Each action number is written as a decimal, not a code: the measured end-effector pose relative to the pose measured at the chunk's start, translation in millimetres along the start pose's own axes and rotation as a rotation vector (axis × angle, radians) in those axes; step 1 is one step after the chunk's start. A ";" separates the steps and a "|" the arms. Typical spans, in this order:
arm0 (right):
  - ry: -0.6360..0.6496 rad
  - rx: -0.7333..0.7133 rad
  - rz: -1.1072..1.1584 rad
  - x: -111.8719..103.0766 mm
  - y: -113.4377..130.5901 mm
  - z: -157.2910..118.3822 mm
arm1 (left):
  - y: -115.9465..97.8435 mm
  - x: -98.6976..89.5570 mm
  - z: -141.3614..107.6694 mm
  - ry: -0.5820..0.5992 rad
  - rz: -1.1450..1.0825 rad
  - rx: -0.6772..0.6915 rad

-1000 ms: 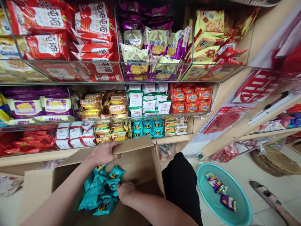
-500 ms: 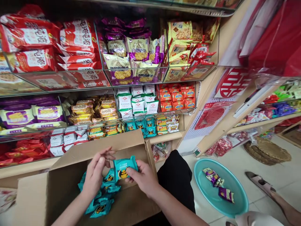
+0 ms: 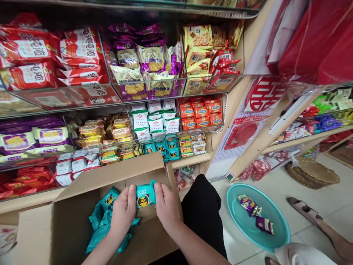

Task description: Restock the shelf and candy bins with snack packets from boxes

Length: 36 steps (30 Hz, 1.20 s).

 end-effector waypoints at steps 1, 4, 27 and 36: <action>0.018 0.005 0.004 -0.4 -0.2 0.0 | -0.9 -0.1 0.6 0.016 0.039 0.032; -0.005 -0.060 -0.063 -4.5 0.0 1.0 | -4.3 0.1 2.4 0.072 0.121 0.109; -0.091 -0.076 -0.092 -31.0 4.2 11.7 | -16.9 10.7 12.6 0.104 -0.025 0.118; 0.317 -0.744 -0.687 -64.3 51.6 8.6 | -33.7 17.5 27.2 0.255 -0.047 0.197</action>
Point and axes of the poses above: each hand's wrist, its own z-axis towards the middle knuckle, its own x-axis out of the palm, y = z × x, the point moved 2 cm from there along z, towards the middle knuckle, and after that the axes turned 2 degrees about x, right-handed, at the moved point
